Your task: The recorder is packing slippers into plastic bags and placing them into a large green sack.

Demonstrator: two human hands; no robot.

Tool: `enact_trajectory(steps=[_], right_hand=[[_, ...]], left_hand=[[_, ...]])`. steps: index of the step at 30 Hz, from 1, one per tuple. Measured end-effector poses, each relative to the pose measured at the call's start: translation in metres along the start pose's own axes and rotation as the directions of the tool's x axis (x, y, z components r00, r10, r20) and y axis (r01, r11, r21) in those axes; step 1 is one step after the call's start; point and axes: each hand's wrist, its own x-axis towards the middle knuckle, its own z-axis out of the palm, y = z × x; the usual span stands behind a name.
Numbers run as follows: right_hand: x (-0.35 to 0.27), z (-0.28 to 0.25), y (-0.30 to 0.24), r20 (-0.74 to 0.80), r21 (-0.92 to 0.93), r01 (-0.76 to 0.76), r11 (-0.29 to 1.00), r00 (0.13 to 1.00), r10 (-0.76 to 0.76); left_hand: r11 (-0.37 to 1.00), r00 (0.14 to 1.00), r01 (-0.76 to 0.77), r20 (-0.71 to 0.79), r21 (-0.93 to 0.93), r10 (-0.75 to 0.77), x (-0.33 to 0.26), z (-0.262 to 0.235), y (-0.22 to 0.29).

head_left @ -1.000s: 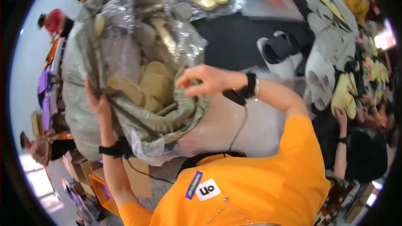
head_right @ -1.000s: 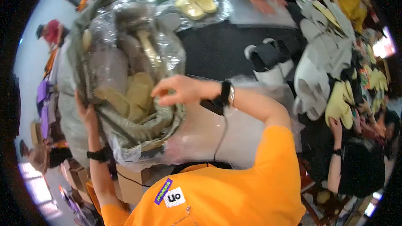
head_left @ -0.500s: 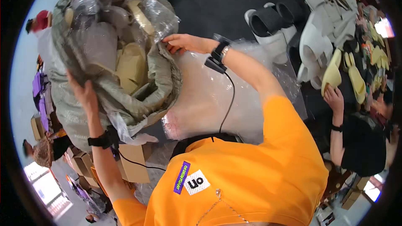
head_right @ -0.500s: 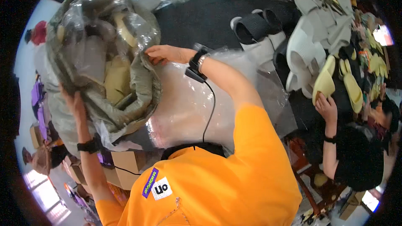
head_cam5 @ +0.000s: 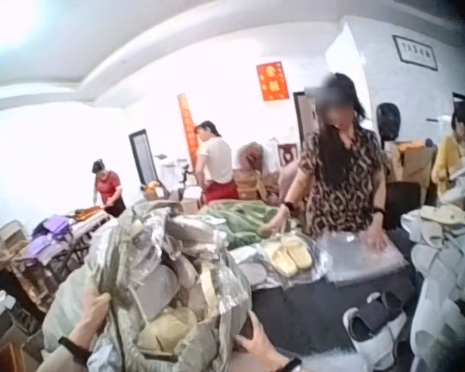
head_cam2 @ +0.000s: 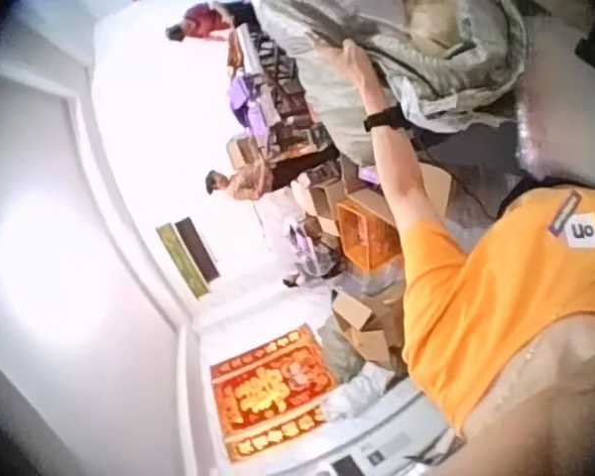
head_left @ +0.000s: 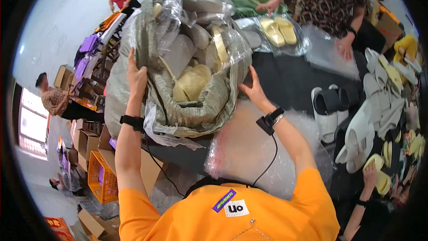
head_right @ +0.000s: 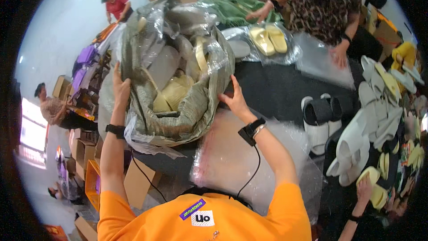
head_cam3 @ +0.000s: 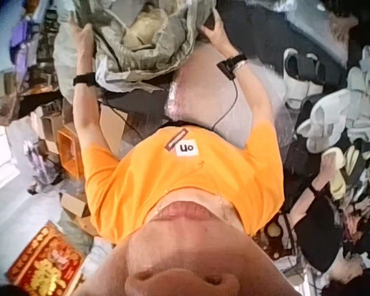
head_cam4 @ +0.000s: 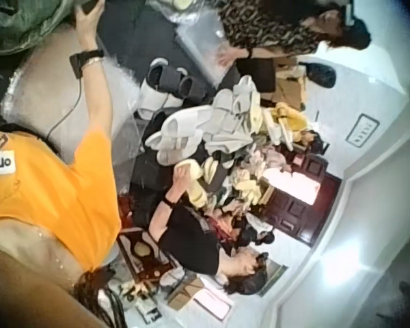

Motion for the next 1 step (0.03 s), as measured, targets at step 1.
enact_trajectory(steps=[1], right_hand=[[-0.0020,0.0035,-0.0148,0.135,0.241,-0.102,0.965,0.988,0.071]], left_hand=[[1.000,1.000,0.002,-0.005,0.002,-0.002,0.0002,-0.0005,-0.0160]])
